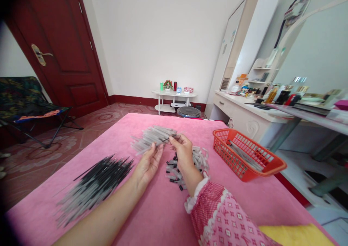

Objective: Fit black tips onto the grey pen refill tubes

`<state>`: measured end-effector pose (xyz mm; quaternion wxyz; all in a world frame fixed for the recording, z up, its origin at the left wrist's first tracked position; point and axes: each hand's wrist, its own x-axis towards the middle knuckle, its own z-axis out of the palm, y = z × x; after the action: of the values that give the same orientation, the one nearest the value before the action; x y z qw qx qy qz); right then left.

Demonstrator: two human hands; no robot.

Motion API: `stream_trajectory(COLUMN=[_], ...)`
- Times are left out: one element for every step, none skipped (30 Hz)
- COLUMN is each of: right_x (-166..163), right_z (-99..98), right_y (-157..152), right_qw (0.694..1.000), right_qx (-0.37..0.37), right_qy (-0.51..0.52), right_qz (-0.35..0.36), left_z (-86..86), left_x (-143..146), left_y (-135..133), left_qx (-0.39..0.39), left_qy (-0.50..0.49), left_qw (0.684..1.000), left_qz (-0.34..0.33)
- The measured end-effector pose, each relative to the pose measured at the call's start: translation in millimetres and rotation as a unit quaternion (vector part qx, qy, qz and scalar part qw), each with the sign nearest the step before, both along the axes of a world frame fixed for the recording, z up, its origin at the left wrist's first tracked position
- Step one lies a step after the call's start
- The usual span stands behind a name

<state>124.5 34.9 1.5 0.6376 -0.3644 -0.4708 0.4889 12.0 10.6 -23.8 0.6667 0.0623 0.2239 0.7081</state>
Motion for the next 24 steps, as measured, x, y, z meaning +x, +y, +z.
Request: stream_trajectory(right_x=[0.3,0.9,2.0,3.5,5.4,7.4,9.3,10.7,11.5,11.5,10.6,8.9,6.7,4.3,1.9,-0.1,-1.7,-2.6,-3.0,-2.8,-2.1,-1.1,0.0,1.1], right_z=[-0.7,-1.3,-1.6,-1.7,-1.3,-0.6,0.4,1.6,2.9,4.1,5.0,5.5,5.6,5.4,4.8,4.0,3.2,2.4,1.6,1.0,0.5,0.1,-0.4,-0.7], right_y=[1.2,2.6,3.9,4.8,5.2,4.7,3.2,0.7,-2.5,-6.1,-9.9,-13.6,-16.9,-19.7,-21.9,-23.5,-24.5,-24.6,-24.0,-22.4,-19.8,-16.4,-12.4,-8.0], right_qw=[0.999,0.997,0.992,0.983,0.968,0.944,0.91,0.867,0.818,0.771,0.731,0.701,0.679,0.663,0.652,0.646,0.645,0.651,0.663,0.682,0.707,0.74,0.78,0.827], right_qx=[0.008,0.016,0.026,0.039,0.053,0.064,0.07,0.07,0.063,0.055,0.049,0.044,0.04,0.037,0.034,0.032,0.032,0.034,0.038,0.044,0.05,0.055,0.059,0.059], right_qy=[-0.028,-0.063,-0.109,-0.167,-0.236,-0.318,-0.406,-0.494,-0.571,-0.633,-0.678,-0.71,-0.732,-0.747,-0.757,-0.762,-0.763,-0.758,-0.747,-0.729,-0.703,-0.667,-0.619,-0.555], right_qz=[0.014,0.03,0.049,0.063,0.068,0.059,0.038,0.009,-0.017,-0.038,-0.049,-0.052,-0.048,-0.043,-0.038,-0.033,-0.03,-0.031,-0.033,-0.039,-0.05,-0.06,-0.068,-0.068], left_z=[0.5,1.1,1.6,1.9,2.1,2.1,1.8,1.3,0.7,0.0,-0.8,-1.5,-2.1,-2.7,-3.2,-3.7,-4.3,-4.9,-5.6,-6.4,-7.2,-8.0,-8.7,-9.3], left_x=[-0.1,-0.4,-1.0,-2.0,-3.1,-4.3,-5.5,-6.5,-7.3,-7.9,-8.3,-8.4,-8.4,-8.3,-8.2,-8.1,-8.1,-8.1,-8.1,-8.2,-8.3,-8.5,-8.6,-8.6], left_y=[0.0,0.3,0.7,1.3,2.0,2.8,3.7,4.5,5.2,5.7,6.1,6.3,6.2,6.1,5.8,5.5,5.2,5.0,5.0,5.1,5.3,5.5,5.7,5.9], left_qx=[0.002,0.003,0.002,0.0,-0.002,-0.004,-0.006,-0.008,-0.009,-0.01,-0.01,-0.011,-0.011,-0.011,-0.009,-0.006,-0.002,0.002,0.006,0.009,0.012,0.014,0.016,0.018], left_qy=[0.004,0.007,0.008,0.006,0.004,0.0,-0.002,-0.004,-0.005,-0.005,-0.004,-0.001,0.002,0.007,0.012,0.019,0.024,0.028,0.032,0.034,0.035,0.036,0.038,0.041], left_qw=[1.0,1.0,1.0,1.0,1.0,1.0,1.0,0.999,0.999,0.999,0.999,0.999,0.999,0.999,0.999,0.999,0.999,0.999,0.999,0.999,0.999,0.999,0.999,0.999], left_qz=[-0.003,-0.002,0.001,0.006,0.013,0.02,0.026,0.031,0.034,0.036,0.037,0.037,0.036,0.036,0.035,0.034,0.033,0.032,0.032,0.032,0.032,0.032,0.031,0.03])
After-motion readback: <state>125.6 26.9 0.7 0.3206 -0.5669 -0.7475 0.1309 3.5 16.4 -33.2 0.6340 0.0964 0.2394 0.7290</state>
